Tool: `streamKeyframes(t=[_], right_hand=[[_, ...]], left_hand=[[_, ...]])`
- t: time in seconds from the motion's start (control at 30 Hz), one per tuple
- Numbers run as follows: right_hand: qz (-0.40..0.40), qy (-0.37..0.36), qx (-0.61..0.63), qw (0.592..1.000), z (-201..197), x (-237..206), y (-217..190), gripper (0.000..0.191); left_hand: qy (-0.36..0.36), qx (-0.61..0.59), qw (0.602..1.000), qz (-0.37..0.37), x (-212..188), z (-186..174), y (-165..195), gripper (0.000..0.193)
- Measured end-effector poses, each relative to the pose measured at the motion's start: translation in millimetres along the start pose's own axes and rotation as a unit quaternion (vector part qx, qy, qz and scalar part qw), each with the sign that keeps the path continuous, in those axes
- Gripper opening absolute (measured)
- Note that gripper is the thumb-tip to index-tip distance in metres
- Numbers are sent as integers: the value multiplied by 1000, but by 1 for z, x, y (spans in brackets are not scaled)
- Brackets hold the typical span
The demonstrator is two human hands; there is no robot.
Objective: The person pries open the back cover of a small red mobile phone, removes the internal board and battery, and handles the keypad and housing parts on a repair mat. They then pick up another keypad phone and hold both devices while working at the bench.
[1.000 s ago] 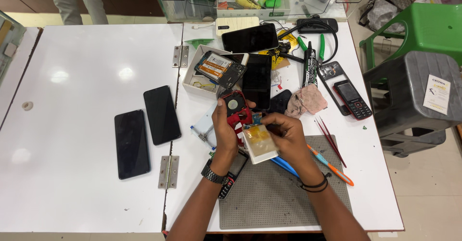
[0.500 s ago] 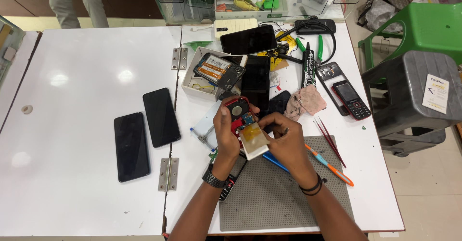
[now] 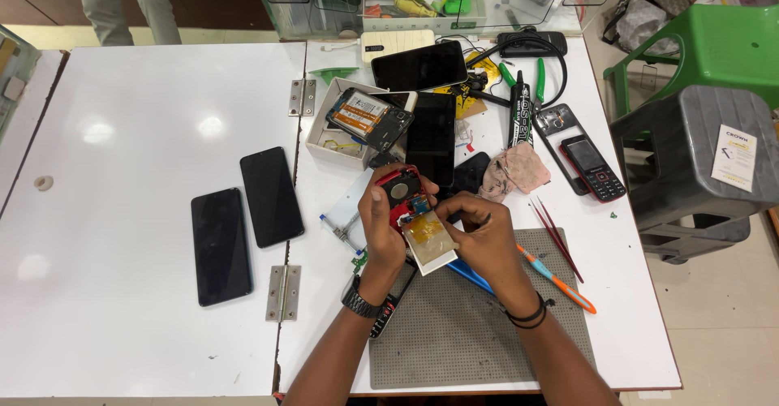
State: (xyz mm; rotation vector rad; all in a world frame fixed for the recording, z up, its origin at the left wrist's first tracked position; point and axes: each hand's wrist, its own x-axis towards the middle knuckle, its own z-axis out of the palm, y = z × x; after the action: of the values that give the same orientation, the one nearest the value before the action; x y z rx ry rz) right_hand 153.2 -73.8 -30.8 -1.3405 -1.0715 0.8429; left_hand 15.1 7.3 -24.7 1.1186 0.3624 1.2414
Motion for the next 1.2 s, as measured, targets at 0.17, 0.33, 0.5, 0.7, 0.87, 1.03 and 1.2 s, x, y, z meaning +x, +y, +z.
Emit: streamKeyframes(t=[0.17,0.33,0.5,0.7,0.87,1.03,1.2], right_hand=[[30,18,-50,998,1,-2,-4,14],[31,3,-49,998,-2,0,-7,13],[36,-41,-24,998,-9,2,-6,13],[46,-64,50,996,-12,4,-2,7],[50,-57,53,996,-13,5,4,15],[47,-31,68,996,-17,7,8,14],[7,10,166,986,-34,4,2,18]], left_hand=[[-22,8,1000,5,-1,0,3,70],[-32,20,999,9,-2,0,4,62],[-25,1,1000,-5,-2,-2,2,59],[28,-33,998,-34,0,0,-2,54],[36,45,997,-46,1,0,-2,63],[38,72,994,-75,4,0,-2,72],[-35,189,961,-200,9,-13,-7,88]])
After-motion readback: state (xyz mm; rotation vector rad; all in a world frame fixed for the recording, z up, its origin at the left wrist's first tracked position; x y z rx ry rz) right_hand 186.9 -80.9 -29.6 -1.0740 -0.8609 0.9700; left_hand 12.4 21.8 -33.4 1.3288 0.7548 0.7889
